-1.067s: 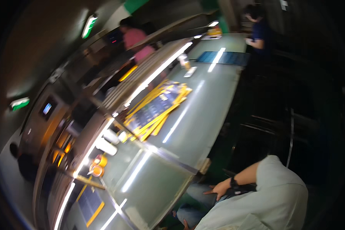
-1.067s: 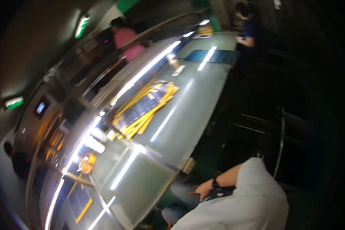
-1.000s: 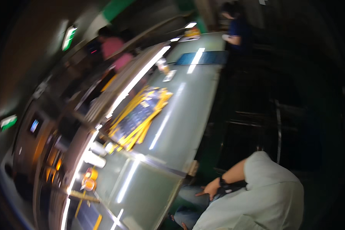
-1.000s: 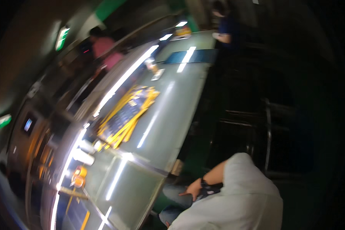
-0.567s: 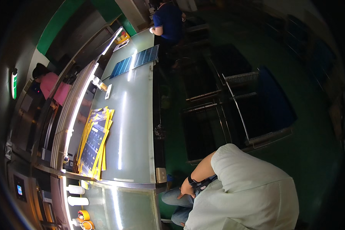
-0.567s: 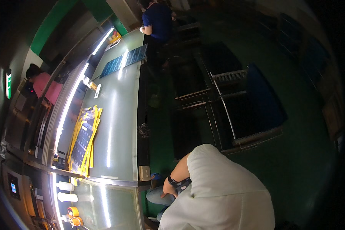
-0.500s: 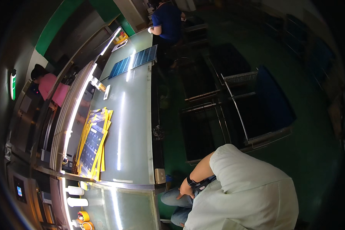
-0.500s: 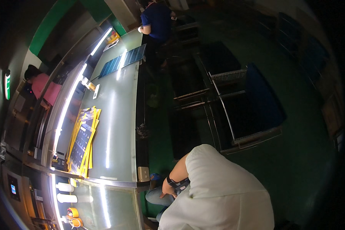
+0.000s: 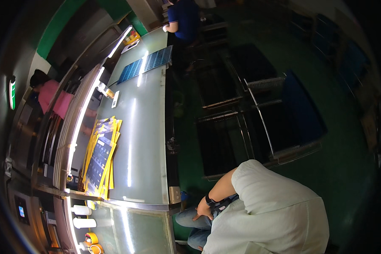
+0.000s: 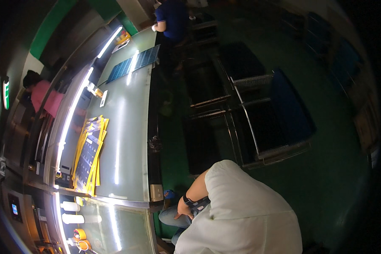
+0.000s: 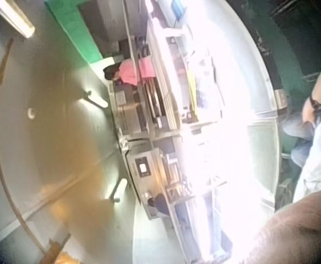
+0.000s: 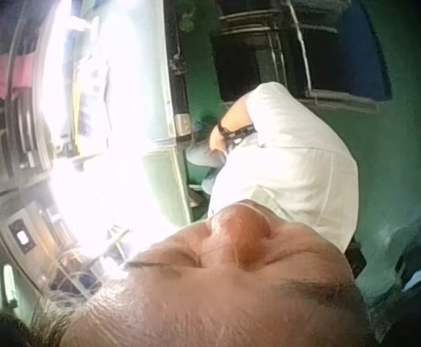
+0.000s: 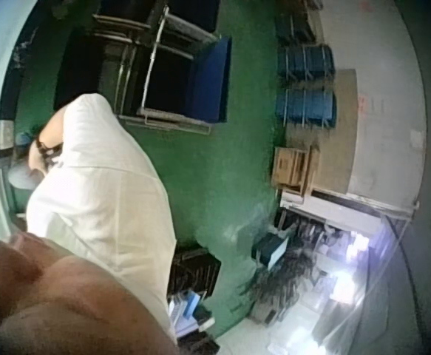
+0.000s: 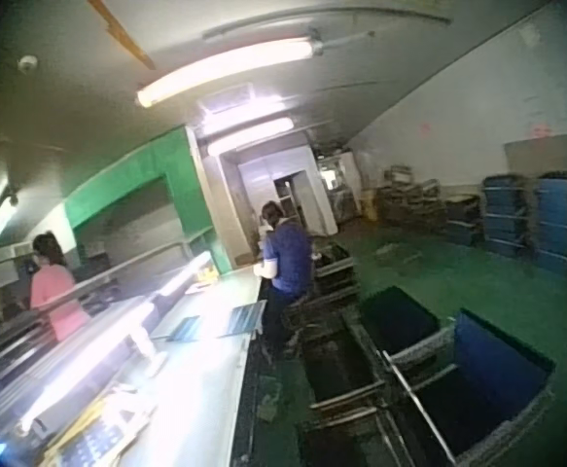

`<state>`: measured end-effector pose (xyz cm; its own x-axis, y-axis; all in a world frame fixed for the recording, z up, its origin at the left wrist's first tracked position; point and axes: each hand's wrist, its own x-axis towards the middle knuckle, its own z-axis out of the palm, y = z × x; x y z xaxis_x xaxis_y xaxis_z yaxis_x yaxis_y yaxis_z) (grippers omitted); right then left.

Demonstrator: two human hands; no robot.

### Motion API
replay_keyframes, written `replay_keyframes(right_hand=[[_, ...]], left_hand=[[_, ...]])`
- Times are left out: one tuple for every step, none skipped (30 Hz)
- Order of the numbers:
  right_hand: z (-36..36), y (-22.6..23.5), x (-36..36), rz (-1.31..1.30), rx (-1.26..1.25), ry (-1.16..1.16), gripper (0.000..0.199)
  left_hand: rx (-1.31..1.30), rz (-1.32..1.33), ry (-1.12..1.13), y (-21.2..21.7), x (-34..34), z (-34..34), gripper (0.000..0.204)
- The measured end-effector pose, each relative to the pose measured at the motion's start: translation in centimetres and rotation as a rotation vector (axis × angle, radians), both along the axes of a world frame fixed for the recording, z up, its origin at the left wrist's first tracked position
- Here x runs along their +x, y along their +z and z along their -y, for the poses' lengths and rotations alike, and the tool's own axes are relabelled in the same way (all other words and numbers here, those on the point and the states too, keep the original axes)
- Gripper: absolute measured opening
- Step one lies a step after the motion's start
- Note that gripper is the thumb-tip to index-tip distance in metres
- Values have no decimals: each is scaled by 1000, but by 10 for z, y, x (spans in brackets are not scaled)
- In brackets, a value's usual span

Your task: Sorting industrial sheets on a light table and placing them into vertical racks.

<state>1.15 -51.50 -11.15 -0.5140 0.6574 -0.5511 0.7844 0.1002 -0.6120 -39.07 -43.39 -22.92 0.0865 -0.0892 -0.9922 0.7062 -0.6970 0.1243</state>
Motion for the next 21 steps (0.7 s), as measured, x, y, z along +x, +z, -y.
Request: replay_keyframes(right_hand=[[-4, 9, 0, -17, -18, 25, 106], [-5, 1, -1, -13, 5, 23, 106], [-3, -9, -5, -6, 33, 33, 107], [-1, -13, -4, -12, 55, 22, 107], [-1, -11, -3, -19, 39, 27, 105], [5, -16, -4, -1, 195, 24, 103], [5, -14, -4, 0, 138, 19, 102], [6, 7, -3, 2, 82, 27, 102], [8, -5, -1, -28, 37, 21, 103], [7, -15, -1, -26, 42, 26, 104], [5, -24, -3, -25, 44, 34, 105], [4, -32, -3, -46, 35, 53, 105], [1, -40, -3, -67, 24, 68, 105], [-1, -46, -3, -92, -41, 53, 104], [-3, -50, -4, -96, -35, 68, 103], [-4, -55, -2, -80, -67, 58, 102], [-3, -42, -2, -66, -98, 48, 102], [-3, -47, -2, -83, -68, 65, 101], [-4, -49, -1, -70, -65, 88, 101], [-4, -50, 1, -88, -54, 78, 100], [-3, -52, 2, -106, -43, 66, 100]], left_hand=[[5, 2, 27, 1, -3, 2, 50], [11, 12, 44, 1, 0, 1, 49], [22, 25, 72, 1, 2, 1, 48], [35, 39, 109, 1, 3, 1, 48], [53, 56, 158, 2, 2, 1, 47], [73, 74, 206, 4, 1, 1, 46], [97, 90, 259, 6, -3, 0, 46], [121, 105, 326, 8, -11, 1, 45], [138, 122, 363, 9, -9, 0, 44], [154, 138, 406, 10, -10, 2, 44], [168, 153, 451, 10, -14, 5, 43], [176, 166, 488, 9, -15, 10, 42], [182, 179, 522, 8, -15, 14, 42], [183, 191, 557, 5, -14, 21, 41], [183, 202, 589, 2, -12, 27, 41], [181, 213, 617, -1, -9, 34, 40], [180, 222, 646, -3, -9, 39, 39], [178, 230, 671, -4, -9, 45, 39], [176, 238, 694, -6, -8, 49, 38], [172, 245, 707, -7, -6, 52, 38], [167, 251, 718, -8, -5, 55, 37]])
